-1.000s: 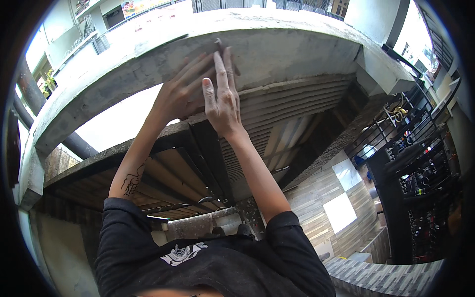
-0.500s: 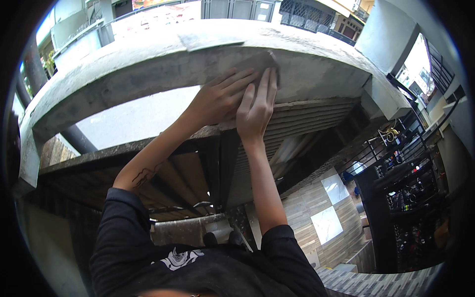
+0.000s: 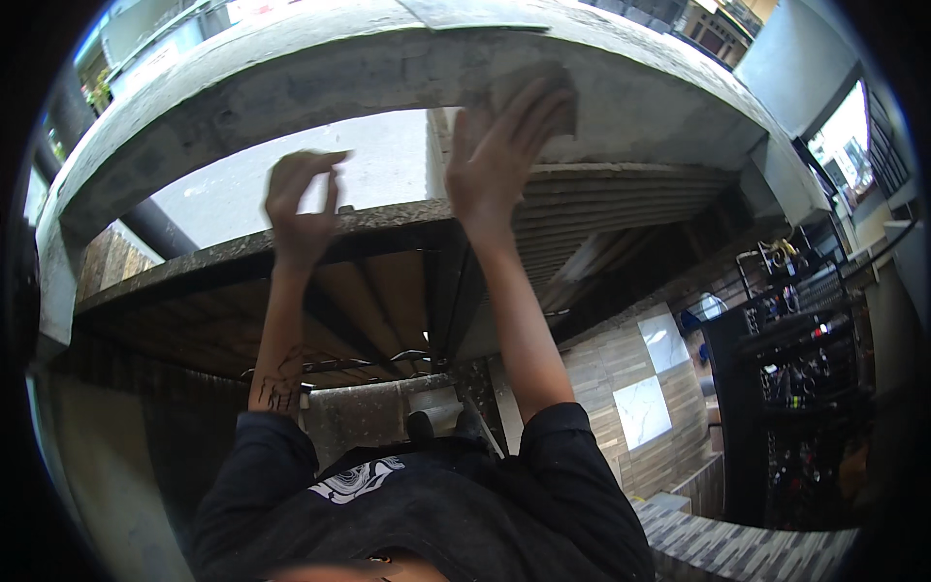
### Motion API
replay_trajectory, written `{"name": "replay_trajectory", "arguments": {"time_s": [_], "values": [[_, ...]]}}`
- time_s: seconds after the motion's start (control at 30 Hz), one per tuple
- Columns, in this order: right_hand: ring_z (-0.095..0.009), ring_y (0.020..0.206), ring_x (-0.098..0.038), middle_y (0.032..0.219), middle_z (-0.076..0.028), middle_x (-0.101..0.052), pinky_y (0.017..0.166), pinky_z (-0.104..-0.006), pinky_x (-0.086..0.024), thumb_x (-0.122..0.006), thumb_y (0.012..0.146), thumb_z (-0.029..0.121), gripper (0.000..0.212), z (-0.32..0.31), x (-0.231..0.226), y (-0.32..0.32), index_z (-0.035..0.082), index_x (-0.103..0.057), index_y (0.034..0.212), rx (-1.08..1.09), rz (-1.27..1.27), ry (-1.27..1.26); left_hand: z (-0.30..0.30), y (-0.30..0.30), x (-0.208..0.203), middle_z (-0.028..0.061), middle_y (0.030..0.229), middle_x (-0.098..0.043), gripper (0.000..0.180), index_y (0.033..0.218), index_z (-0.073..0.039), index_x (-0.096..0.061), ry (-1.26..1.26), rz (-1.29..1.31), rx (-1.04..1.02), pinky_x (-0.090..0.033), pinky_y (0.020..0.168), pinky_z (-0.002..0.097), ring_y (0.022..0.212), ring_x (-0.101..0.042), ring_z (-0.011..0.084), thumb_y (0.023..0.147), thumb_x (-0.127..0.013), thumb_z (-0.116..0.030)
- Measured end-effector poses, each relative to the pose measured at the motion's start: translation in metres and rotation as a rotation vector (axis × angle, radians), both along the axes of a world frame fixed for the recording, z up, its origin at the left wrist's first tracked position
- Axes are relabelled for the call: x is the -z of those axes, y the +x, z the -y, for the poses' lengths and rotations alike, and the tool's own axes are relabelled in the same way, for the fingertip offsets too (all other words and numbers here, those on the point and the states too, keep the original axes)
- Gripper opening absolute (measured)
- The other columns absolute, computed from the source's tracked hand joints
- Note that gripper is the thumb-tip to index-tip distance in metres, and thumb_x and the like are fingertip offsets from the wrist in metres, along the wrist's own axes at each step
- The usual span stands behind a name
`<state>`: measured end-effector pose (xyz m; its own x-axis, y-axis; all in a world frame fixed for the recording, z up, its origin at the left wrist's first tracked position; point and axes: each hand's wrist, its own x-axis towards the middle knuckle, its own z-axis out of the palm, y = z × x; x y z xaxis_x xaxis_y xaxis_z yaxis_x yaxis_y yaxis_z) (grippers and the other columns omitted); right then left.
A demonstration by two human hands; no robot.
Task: The person is sanding and scraping a concrete ledge above a gate using sandpaper and a metal scraper.
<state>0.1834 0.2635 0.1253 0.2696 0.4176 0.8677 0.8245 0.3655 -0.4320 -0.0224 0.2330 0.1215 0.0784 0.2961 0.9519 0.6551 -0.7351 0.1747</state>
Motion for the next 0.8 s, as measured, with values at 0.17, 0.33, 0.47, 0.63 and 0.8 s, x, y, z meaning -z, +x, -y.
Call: {"name": "replay_trajectory", "arguments": {"time_s": [0.17,0.33,0.47,0.63,0.8], "values": [[-0.051,0.136,0.004,0.145,-0.037,0.005,0.111,-0.0545,-0.002,-0.036,0.096,0.039,0.077,-0.018,-0.03,0.049,-0.01,0.002,0.141,0.059,-0.222,0.013,0.0,-0.04,0.011,0.0067,0.077,-0.067,0.012,0.089,-0.009,-0.07,-0.376,0.113,-0.192,-0.047,0.073,0.0332,0.075,-0.064,0.0199,0.082,-0.06,-0.011],[-0.049,0.136,0.007,0.144,-0.038,0.007,0.11,-0.0552,-0.002,-0.034,0.095,0.046,0.082,0.005,-0.003,-0.014,-0.012,0.003,0.14,0.084,0.082,-0.098,0.003,-0.062,0.01,0.0084,0.076,-0.067,0.017,0.093,-0.012,-0.069,-0.487,0.049,-0.338,-0.049,0.071,0.0351,0.074,-0.065,0.0232,0.085,-0.057,-0.021],[-0.048,0.137,0.007,0.144,-0.038,0.007,0.11,-0.056,-0.003,-0.034,0.096,0.047,0.083,-0.013,-0.038,0.037,-0.012,0.005,0.14,0.091,-0.241,-0.027,0.0,-0.05,0.005,0.0102,0.079,-0.068,0.024,0.097,-0.013,-0.068,-0.747,-0.091,-0.369,-0.051,0.071,0.0375,0.077,-0.067,0.0265,0.088,-0.056,-0.032],[-0.042,0.139,0.008,0.146,-0.034,0.011,0.113,-0.0488,0.001,-0.024,0.095,0.053,0.084,-0.006,0.0,-0.006,-0.01,0.008,0.14,0.203,0.026,-0.173,0.002,-0.054,0.003,0.0082,0.084,-0.07,0.042,0.103,-0.016,-0.067,-0.991,-0.182,-0.51,-0.049,0.077,0.039,0.084,-0.067,0.0272,0.09,-0.045,-0.049],[-0.037,0.139,0.012,0.147,-0.029,0.015,0.113,-0.0482,0.004,-0.019,0.093,0.061,0.089,-0.013,-0.06,0.086,-0.008,0.011,0.141,0.044,-0.513,-0.117,-0.003,-0.052,0.004,0.0079,0.086,-0.07,0.05,0.104,-0.015,-0.067,-0.994,-0.171,-0.49,-0.048,0.079,0.0395,0.086,-0.066,0.0272,0.091,-0.039,-0.055]]}}
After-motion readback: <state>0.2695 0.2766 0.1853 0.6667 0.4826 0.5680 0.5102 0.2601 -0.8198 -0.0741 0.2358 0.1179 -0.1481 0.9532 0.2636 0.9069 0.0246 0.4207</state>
